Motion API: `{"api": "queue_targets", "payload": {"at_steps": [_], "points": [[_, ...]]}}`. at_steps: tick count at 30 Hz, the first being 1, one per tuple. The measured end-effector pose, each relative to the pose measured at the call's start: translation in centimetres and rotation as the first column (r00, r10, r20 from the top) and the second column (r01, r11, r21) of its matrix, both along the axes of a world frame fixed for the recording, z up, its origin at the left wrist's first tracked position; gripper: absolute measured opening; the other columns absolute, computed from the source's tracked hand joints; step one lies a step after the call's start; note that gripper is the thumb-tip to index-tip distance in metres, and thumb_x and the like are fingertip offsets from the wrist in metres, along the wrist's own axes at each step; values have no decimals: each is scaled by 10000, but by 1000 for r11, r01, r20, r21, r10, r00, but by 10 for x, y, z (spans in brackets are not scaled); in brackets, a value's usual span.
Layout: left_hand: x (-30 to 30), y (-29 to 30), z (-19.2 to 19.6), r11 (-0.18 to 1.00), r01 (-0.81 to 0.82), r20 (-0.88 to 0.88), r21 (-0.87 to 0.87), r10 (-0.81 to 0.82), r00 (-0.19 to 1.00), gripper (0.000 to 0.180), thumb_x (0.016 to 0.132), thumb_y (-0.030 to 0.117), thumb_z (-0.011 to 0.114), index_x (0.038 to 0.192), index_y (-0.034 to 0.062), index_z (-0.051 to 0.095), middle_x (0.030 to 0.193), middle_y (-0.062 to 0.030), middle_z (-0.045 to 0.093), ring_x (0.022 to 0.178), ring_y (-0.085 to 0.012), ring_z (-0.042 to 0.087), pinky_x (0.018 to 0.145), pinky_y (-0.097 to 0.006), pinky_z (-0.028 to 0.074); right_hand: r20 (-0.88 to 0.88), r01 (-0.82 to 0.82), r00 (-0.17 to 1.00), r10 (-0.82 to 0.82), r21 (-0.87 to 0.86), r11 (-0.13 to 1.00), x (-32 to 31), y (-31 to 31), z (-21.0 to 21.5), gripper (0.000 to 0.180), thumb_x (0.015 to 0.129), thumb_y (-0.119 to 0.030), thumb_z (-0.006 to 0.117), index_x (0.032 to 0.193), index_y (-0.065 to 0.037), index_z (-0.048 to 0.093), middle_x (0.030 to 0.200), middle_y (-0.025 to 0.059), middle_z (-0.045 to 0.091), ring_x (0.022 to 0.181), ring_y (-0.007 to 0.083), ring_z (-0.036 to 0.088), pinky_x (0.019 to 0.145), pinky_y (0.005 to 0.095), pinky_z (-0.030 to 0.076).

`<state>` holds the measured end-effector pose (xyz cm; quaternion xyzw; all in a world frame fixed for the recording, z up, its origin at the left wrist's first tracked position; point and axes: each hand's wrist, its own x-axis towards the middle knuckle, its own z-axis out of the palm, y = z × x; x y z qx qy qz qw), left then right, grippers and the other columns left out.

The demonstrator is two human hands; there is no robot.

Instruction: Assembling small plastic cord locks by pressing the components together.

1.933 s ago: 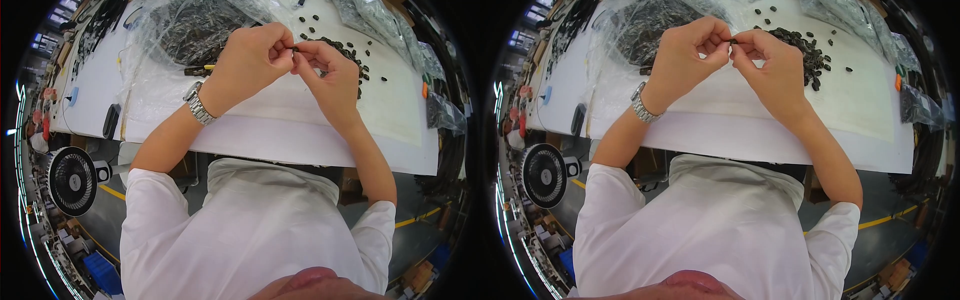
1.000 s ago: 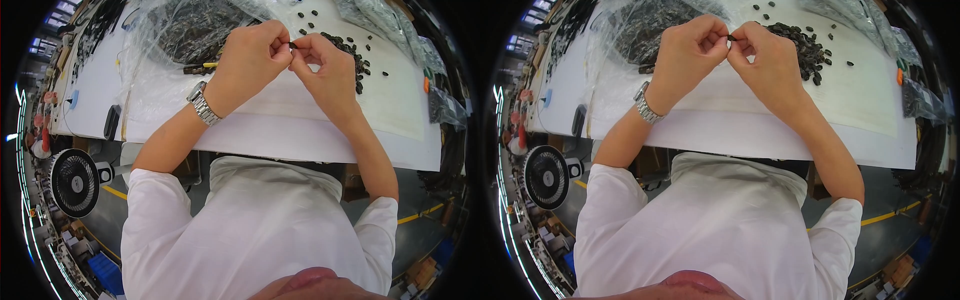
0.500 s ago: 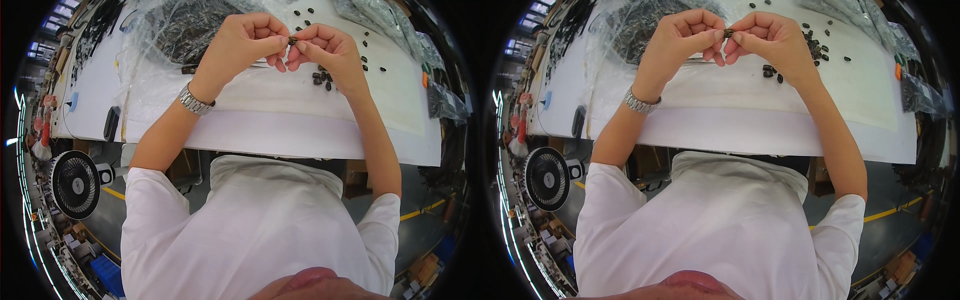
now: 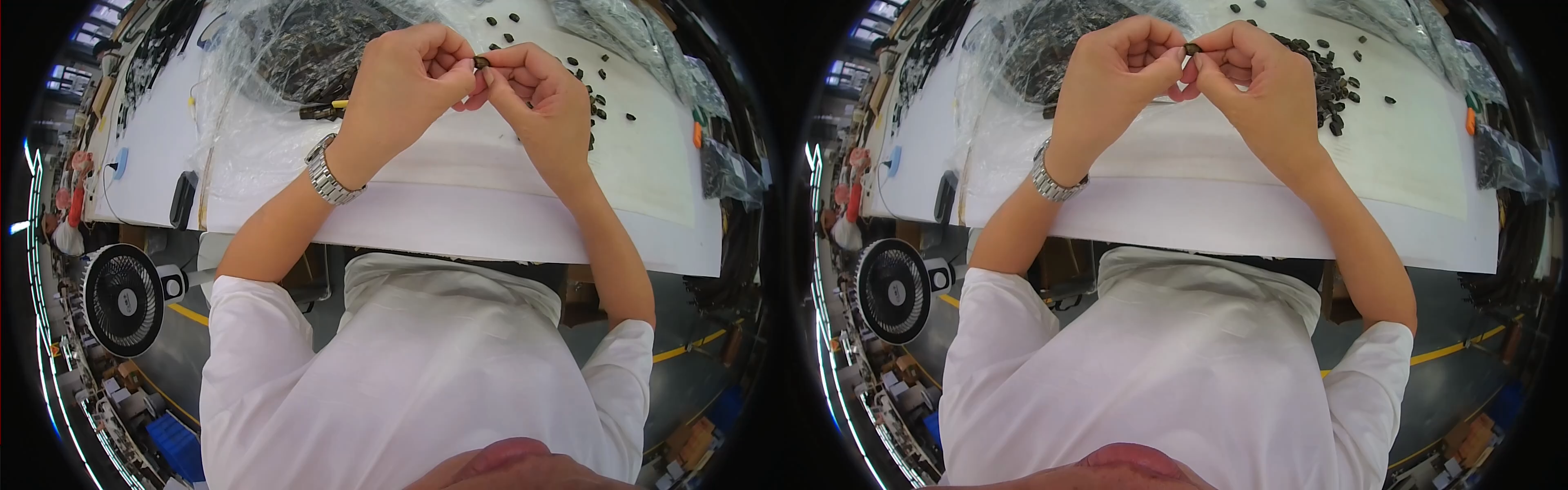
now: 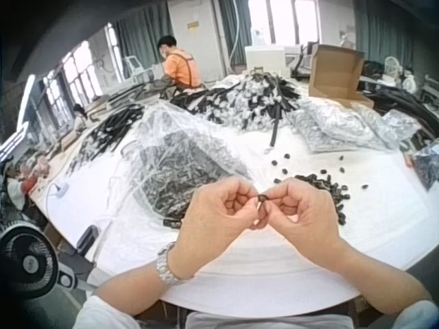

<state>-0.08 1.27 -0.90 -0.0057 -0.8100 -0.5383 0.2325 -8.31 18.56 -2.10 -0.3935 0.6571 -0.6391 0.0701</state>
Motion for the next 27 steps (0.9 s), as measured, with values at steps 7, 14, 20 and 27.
{"api": "queue_targets", "payload": {"at_steps": [7, 14, 20, 27], "points": [[1, 0, 2, 999, 23, -78, -37, -26, 997, 118, 944, 93, 729, 946, -24, 713, 782, -63, 753, 679, -88, 731, 606, -222, 561, 193, -122, 973, 127, -39, 992, -14, 6, 3, 181, 1029, -74, 655, 1135, 66, 700, 980, 131, 787, 892, 194, 795, 851, 271, 627], [-2, -8, 5, 871, 311, -6, 380, -334, 943, 161, 970, 120, 729, 1033, -27, 741, 817, -47, 751, 616, -70, 662, 553, -220, 522, 473, -437, 713, 518, -277, 856, -36, 3, -26, 221, 1057, -139, 625, 1160, 41, 700, 1017, 147, 779, 894, 246, 801, 930, 368, 644], [0, -6, 11, 968, 162, 20, 193, -169, 985, 187, 987, 124, 710, 1078, -36, 743, 829, -50, 753, 634, -72, 665, 576, -218, 530, 518, -383, 702, 489, -304, 872, -27, -2, -25, 217, 1050, -140, 628, 1157, 41, 683, 1034, 155, 775, 904, 246, 799, 941, 373, 642], [-3, -13, 1, 960, 177, 61, 219, -194, 979, 182, 1000, 122, 702, 1075, -38, 742, 841, -52, 755, 672, -81, 685, 627, -217, 552, 404, -294, 851, 335, -161, 942, -20, 3, -13, 196, 1039, -135, 639, 1135, 31, 681, 999, 142, 772, 881, 218, 794, 897, 361, 647]]}}
